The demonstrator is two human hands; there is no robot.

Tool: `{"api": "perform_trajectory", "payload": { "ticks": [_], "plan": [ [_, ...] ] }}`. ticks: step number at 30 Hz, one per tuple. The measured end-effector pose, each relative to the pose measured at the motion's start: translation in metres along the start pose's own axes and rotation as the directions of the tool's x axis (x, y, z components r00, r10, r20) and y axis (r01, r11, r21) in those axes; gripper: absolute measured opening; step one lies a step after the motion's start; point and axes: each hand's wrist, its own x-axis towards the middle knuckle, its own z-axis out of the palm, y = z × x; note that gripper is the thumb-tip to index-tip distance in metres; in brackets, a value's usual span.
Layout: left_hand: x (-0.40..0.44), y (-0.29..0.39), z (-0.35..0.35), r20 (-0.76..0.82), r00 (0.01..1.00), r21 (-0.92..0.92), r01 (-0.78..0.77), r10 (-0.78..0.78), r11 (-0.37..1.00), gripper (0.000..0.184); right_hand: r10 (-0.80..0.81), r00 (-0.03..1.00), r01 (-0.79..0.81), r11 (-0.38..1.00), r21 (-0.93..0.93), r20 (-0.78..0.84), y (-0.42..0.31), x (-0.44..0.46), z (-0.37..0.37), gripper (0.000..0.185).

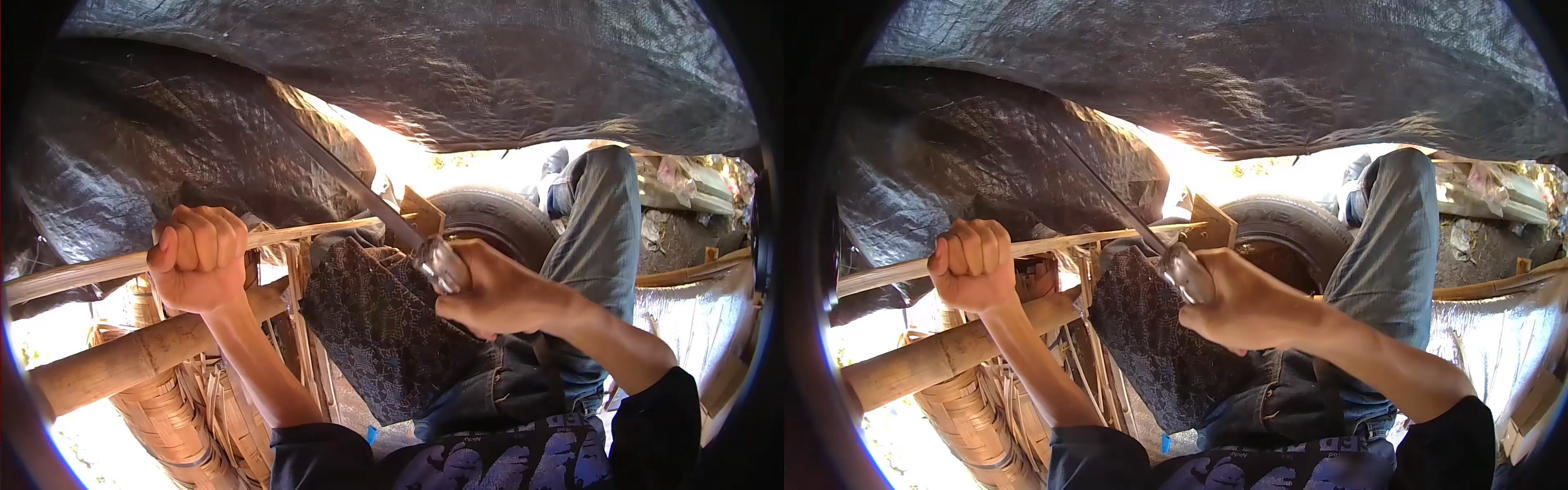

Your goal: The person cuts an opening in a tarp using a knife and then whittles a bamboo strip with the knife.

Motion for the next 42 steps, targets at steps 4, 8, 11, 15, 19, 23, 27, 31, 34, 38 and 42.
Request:
{"api": "perform_trajectory", "payload": {
  "ticks": [4,8,11,15,19,23,27,31,34,38,42],
  "plan": [
    [0.003,0.001,0.001,0.057,0.998,-0.001,0.018,-0.018,1.000,0.048,0.131,0.991,-0.129,0.991,0.042,-0.035,0.038,0.021,0.019,0.013],
    [-0.004,0.003,-0.005,-0.011,1.000,-0.027,0.020,-0.021,0.999,0.047,-0.002,0.998,0.003,1.000,0.019,-0.069,0.006,0.006,0.000,0.013],
    [-0.002,0.002,-0.003,-0.013,1.000,-0.012,0.007,-0.007,1.000,0.047,-0.052,0.998,0.053,0.997,0.048,-0.022,0.004,0.000,0.006,0.011],
    [0.000,0.000,0.002,0.065,0.998,-0.018,-0.009,0.011,1.000,0.047,0.147,0.989,-0.144,0.985,0.094,-0.016,0.063,0.026,0.024,0.011],
    [-0.009,0.005,-0.005,0.004,1.000,0.011,0.014,-0.014,1.000,0.047,0.007,0.990,-0.015,0.998,-0.055,-0.142,0.006,0.004,0.004,0.013],
    [-0.004,0.002,-0.001,-0.041,0.999,-0.009,0.004,-0.004,1.000,0.046,-0.195,0.967,0.188,0.981,-0.054,-0.162,0.022,0.007,0.021,0.012],
    [-0.008,0.002,-0.004,-0.052,0.999,0.029,0.000,0.001,1.000,0.047,0.065,0.988,-0.052,0.994,0.097,-0.137,0.060,0.023,0.028,0.012],
    [-0.011,0.004,-0.001,-0.100,0.995,-0.015,0.024,-0.026,1.000,0.045,0.044,0.996,-0.043,0.999,0.023,-0.076,0.023,0.009,0.016,0.014],
    [-0.008,0.002,0.000,-0.110,0.994,0.004,0.003,-0.002,1.000,0.045,-0.204,0.968,0.197,0.978,-0.062,-0.146,0.042,0.015,0.029,0.017],
    [-0.005,0.001,-0.001,-0.102,0.995,0.010,0.011,-0.010,1.000,0.044,0.099,0.990,-0.099,0.995,0.003,-0.100,0.054,0.023,0.024,0.019],
    [-0.005,-0.001,-0.001,-0.128,0.992,-0.036,0.016,-0.020,0.999,0.044,-0.240,0.952,0.210,0.963,-0.167,-0.188,0.031,0.014,0.018,0.020]
  ]
}}
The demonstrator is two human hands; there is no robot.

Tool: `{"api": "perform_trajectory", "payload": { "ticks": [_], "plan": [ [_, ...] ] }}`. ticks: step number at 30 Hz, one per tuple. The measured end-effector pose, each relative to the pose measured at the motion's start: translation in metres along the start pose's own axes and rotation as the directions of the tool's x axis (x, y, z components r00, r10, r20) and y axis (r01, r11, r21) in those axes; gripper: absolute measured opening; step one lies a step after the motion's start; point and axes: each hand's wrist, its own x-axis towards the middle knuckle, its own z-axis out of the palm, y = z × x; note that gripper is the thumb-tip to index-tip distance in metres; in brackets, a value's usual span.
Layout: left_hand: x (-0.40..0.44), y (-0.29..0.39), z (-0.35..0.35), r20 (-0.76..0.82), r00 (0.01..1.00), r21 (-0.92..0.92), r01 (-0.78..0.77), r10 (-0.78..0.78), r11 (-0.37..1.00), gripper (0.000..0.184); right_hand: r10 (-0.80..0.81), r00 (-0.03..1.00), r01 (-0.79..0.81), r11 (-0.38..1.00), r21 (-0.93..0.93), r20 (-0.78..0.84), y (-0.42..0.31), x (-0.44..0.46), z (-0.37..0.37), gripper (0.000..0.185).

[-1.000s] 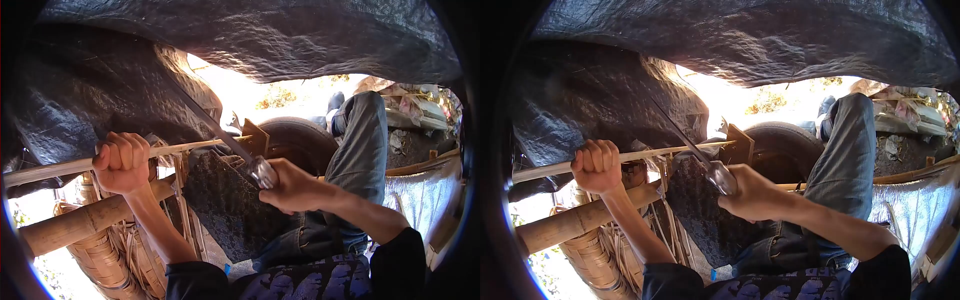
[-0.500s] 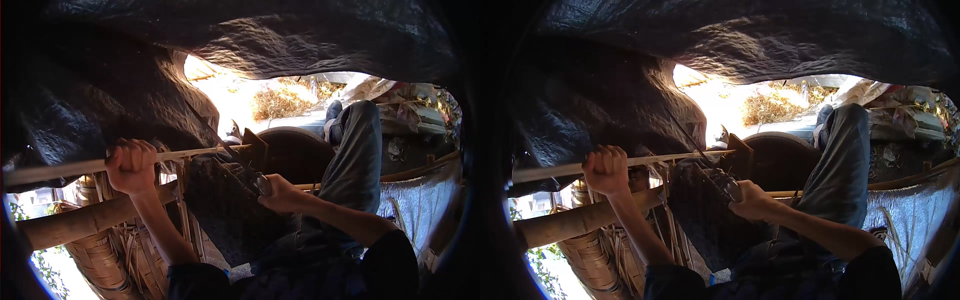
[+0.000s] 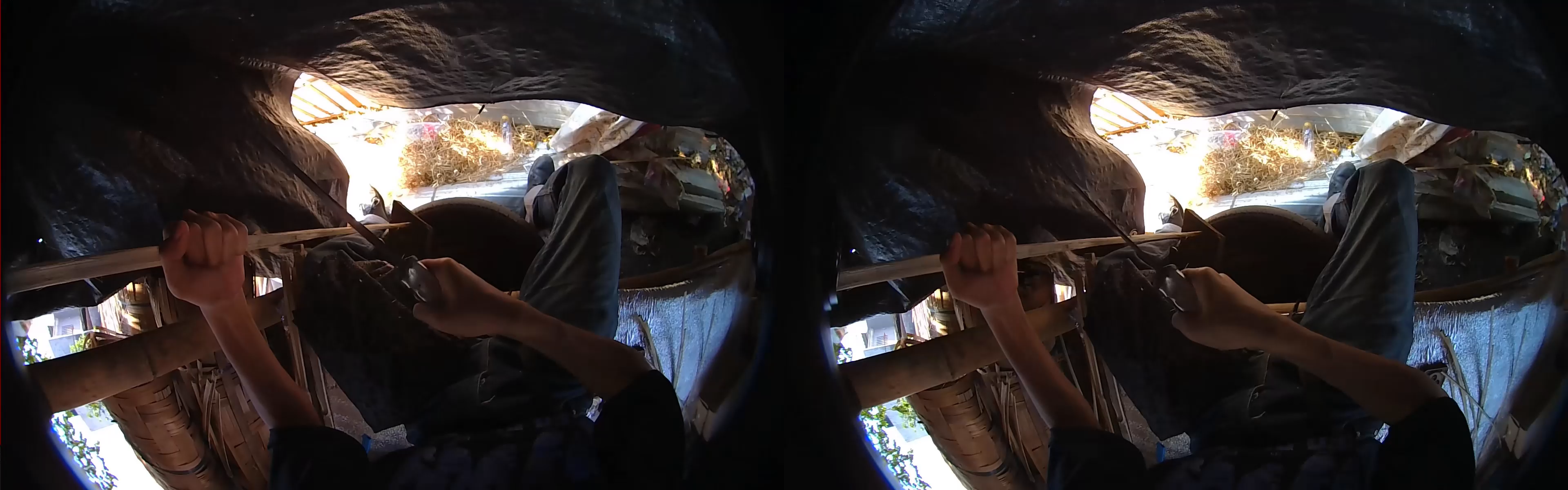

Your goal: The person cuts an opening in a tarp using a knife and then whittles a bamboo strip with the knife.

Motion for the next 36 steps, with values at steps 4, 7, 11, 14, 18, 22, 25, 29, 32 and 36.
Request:
{"api": "perform_trajectory", "payload": {
  "ticks": [4,7,11,14,18,22,25,29,32,36],
  "plan": [
    [0.005,-0.001,0.002,0.029,0.999,0.032,0.021,-0.021,0.999,0.044,0.087,0.996,-0.090,0.991,0.102,0.035,0.005,-0.003,0.002,0.019],
    [0.012,-0.002,0.006,0.120,0.990,0.032,0.065,-0.068,0.997,0.046,0.429,0.882,-0.456,0.882,0.121,0.193,0.033,0.002,0.002,0.018],
    [0.006,-0.003,0.003,0.053,0.997,0.022,0.054,-0.055,0.998,0.044,0.032,0.998,-0.034,0.998,-0.047,-0.045,0.020,0.002,-0.006,0.017],
    [0.010,-0.004,0.005,0.061,0.998,0.029,0.032,-0.034,0.999,0.043,-0.071,0.996,0.065,0.994,-0.091,-0.060,-0.015,-0.007,-0.015,0.017],
    [0.008,-0.001,0.007,0.033,0.998,0.049,0.043,-0.045,0.998,0.042,0.035,0.992,-0.033,0.999,0.023,-0.122,-0.014,-0.025,-0.011,0.016],
    [0.010,-0.002,0.008,0.060,0.997,0.039,0.053,-0.055,0.998,0.042,-0.002,0.994,0.002,1.000,-0.001,-0.113,0.016,-0.026,-0.011,0.016],
    [0.009,-0.005,0.008,0.005,0.998,0.008,0.055,-0.055,0.998,0.043,0.021,0.993,-0.021,1.000,-0.004,-0.116,0.006,-0.031,-0.009,0.017],
    [0.007,-0.006,0.012,-0.003,0.999,0.005,0.044,-0.044,0.999,0.043,-0.074,0.992,0.077,0.997,0.027,-0.104,0.011,-0.021,0.004,0.017],
    [0.006,-0.007,0.019,0.028,0.999,0.041,0.045,-0.046,0.998,0.045,0.036,0.998,-0.031,0.993,0.117,-0.044,0.043,-0.011,0.020,0.018],
    [0.009,-0.006,0.016,0.057,0.997,0.057,0.042,-0.046,0.997,0.046,0.225,0.973,-0.229,0.969,0.092,0.055,0.037,0.000,0.003,0.018]
  ]
}}
